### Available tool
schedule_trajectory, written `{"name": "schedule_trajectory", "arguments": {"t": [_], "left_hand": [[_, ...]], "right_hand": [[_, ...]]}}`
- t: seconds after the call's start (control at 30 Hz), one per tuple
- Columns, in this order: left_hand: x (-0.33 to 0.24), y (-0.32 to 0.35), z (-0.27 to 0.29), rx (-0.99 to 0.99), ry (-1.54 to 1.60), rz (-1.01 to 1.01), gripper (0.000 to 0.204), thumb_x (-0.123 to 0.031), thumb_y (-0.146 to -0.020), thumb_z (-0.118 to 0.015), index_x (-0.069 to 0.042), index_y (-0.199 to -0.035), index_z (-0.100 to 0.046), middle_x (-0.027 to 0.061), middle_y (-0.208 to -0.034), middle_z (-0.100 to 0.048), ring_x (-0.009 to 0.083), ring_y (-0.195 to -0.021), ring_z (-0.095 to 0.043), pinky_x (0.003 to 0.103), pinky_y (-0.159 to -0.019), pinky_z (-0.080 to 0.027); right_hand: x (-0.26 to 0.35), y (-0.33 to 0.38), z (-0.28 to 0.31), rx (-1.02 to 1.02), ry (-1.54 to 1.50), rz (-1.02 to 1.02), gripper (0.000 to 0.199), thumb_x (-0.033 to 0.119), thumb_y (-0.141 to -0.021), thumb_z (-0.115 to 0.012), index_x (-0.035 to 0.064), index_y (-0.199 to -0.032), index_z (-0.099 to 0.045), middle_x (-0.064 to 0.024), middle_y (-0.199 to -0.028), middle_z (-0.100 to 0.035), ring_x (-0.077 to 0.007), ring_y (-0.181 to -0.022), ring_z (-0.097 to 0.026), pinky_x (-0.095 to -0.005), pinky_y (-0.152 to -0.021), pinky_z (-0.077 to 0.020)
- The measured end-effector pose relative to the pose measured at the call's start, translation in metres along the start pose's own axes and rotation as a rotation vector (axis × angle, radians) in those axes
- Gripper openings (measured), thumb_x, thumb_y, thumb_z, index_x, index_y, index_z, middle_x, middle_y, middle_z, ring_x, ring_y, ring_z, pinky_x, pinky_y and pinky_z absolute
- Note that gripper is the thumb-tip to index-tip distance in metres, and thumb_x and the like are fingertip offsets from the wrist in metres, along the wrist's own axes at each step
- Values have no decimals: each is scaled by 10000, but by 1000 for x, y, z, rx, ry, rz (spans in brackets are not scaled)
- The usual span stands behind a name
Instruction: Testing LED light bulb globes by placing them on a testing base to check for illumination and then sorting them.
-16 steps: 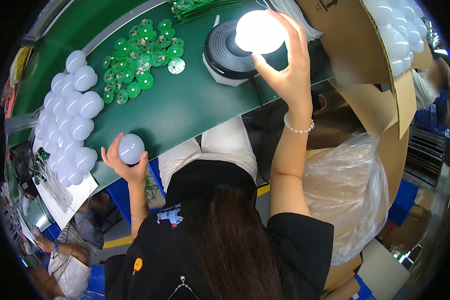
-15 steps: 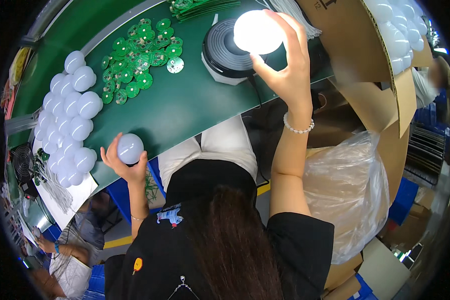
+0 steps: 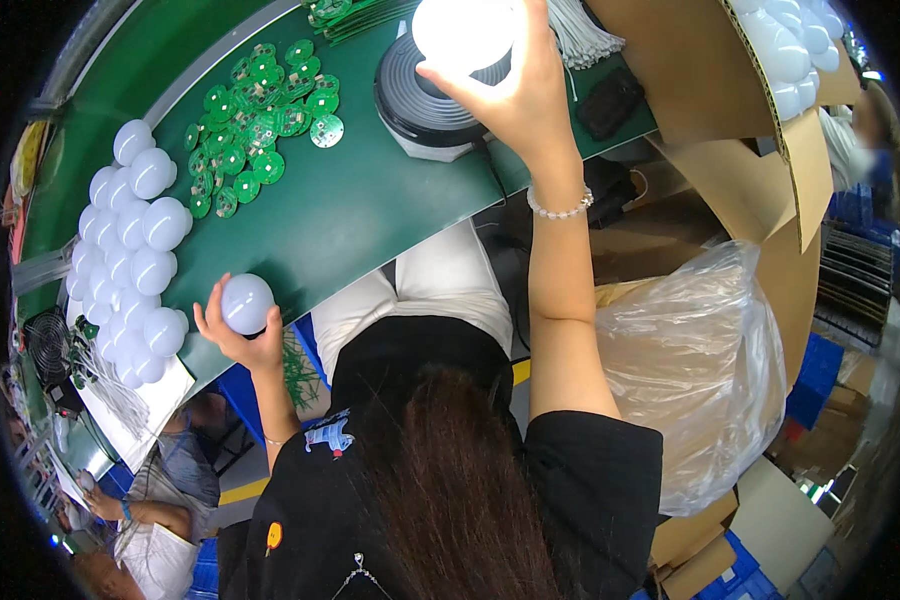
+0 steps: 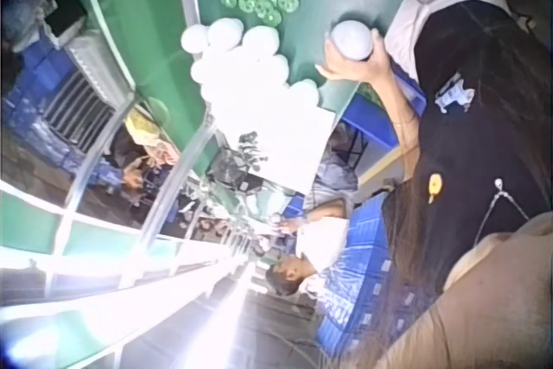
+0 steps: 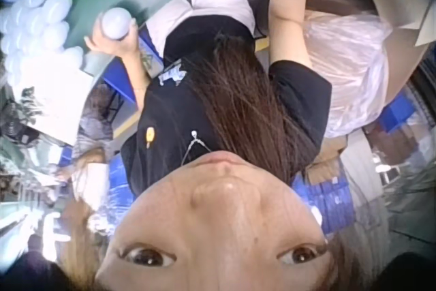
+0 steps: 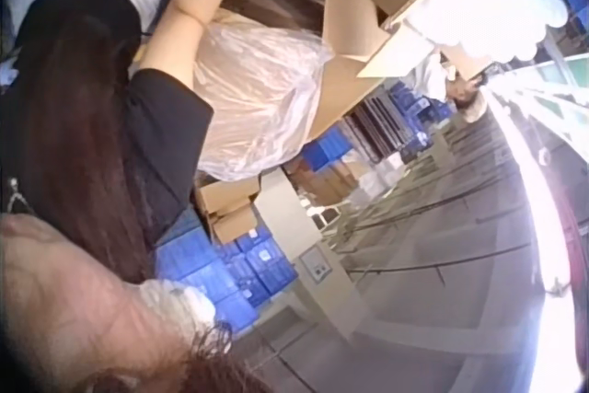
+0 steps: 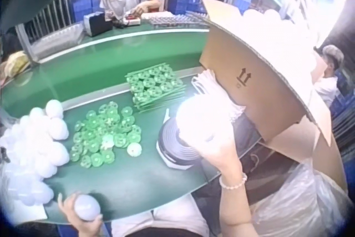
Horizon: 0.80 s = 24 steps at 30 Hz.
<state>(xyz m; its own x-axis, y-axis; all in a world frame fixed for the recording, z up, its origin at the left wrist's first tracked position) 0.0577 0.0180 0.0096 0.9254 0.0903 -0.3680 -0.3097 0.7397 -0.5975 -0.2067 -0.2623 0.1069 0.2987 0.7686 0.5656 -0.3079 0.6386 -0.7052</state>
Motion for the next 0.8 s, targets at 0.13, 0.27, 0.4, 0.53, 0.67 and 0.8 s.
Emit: {"name": "schedule_trajectory", "arguments": {"t": [0.13,0.27,0.4,0.53,0.67,0.8], "left_hand": [[1,0,0,5,13,-7,751,-505,-753,-720,-11,-1264,-477,146,-1172,-623,288,-1076,-597,530,-1103,-219],[1,0,0,-1,26,-24,754,-493,-748,-728,-11,-1266,-471,153,-1165,-625,292,-1074,-599,533,-1100,-219],[2,1,0,22,25,-12,761,-491,-743,-734,-9,-1267,-467,159,-1161,-626,295,-1072,-602,538,-1099,-216],[2,1,0,12,31,-13,765,-491,-738,-740,-8,-1264,-469,160,-1159,-627,295,-1070,-605,539,-1099,-213],[2,1,0,7,40,-11,768,-492,-732,-746,-9,-1263,-473,161,-1159,-628,294,-1069,-608,538,-1101,-211],[2,1,0,15,53,-12,777,-487,-720,-754,-14,-1268,-473,164,-1159,-628,293,-1067,-608,534,-1106,-202]], "right_hand": [[1,3,4,17,-10,-23,540,95,-691,-832,2,-1159,-578,-124,-1112,-604,-264,-1043,-575,-382,-929,-452],[4,3,6,34,91,86,454,89,-697,-819,4,-1097,-621,-128,-1061,-628,-285,-1021,-587,-393,-922,-453],[2,0,1,-9,247,305,384,84,-746,-773,-9,-1089,-628,-126,-1027,-646,-295,-982,-607,-399,-897,-467],[-19,5,-4,-152,-112,70,253,126,-906,-617,-47,-1091,-617,-127,-1015,-659,-246,-931,-631,-358,-836,-498],[-31,10,2,-156,-145,12,307,164,-989,-457,-80,-1113,-594,-126,-998,-670,-206,-886,-649,-308,-794,-510],[-17,1,0,-136,-206,-66,284,140,-939,-541,-80,-1111,-597,-127,-1001,-673,-223,-919,-646,-334,-830,-503]]}}
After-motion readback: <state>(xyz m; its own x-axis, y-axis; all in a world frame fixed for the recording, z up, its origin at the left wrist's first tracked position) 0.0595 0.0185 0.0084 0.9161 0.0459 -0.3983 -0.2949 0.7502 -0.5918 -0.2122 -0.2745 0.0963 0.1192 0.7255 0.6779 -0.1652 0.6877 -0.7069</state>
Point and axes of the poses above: each hand's wrist, its own y-axis away from the middle knuckle, its own z-axis out of the back of the hand, x = y × z, the point moved 3 cm from there along -y, towards the middle knuckle
